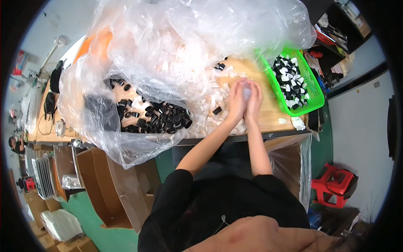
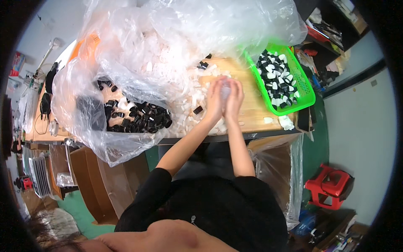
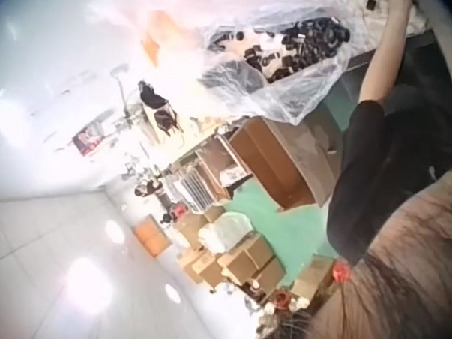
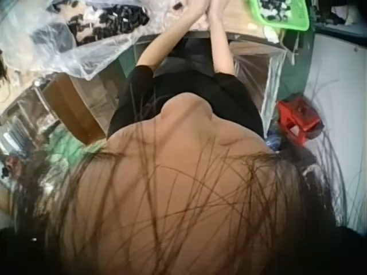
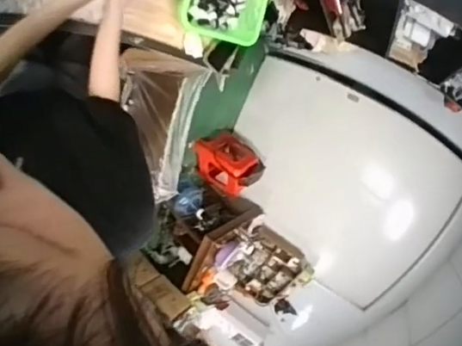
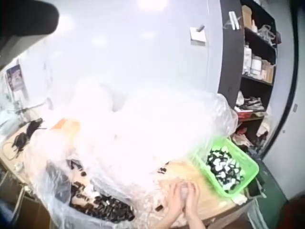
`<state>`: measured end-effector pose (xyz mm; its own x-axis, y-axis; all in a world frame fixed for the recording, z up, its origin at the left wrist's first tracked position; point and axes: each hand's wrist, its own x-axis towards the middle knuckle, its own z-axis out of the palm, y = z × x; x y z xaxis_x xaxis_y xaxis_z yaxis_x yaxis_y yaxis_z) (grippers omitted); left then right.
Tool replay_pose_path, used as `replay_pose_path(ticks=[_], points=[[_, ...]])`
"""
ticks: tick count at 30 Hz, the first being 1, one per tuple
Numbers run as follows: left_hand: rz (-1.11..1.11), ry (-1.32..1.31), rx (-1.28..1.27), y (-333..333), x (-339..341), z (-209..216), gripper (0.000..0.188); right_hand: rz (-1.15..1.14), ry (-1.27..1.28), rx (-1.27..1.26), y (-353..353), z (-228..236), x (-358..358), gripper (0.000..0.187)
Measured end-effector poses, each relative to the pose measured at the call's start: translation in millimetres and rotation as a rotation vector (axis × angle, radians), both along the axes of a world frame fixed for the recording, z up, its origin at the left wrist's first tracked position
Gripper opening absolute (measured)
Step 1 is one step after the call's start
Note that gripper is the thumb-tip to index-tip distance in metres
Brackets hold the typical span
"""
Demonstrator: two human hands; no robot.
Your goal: Assembling black plastic components with white inserts at a workbench.
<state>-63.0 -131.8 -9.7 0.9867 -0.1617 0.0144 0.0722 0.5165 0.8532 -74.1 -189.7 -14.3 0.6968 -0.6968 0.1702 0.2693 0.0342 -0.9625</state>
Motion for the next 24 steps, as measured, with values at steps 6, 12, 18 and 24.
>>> replay_pose_path(ticks=[6,12,18,24], points=[[-0.114,-0.579,0.557,36,-3,5,0.025,0.187,0.16,-0.158,-48,-11,-28,0.019],[0.387,-0.68,1.161,164,-15,36,0.012,0.176,0.24,-0.901,-61,-1,-23,0.014],[0.179,-0.587,1.486,241,-16,17,0.009,0.279,0.105,-0.936,-41,19,44,0.012],[0.18,-0.651,1.501,236,3,9,0.018,0.443,0.24,-0.909,-49,7,106,0.011]])
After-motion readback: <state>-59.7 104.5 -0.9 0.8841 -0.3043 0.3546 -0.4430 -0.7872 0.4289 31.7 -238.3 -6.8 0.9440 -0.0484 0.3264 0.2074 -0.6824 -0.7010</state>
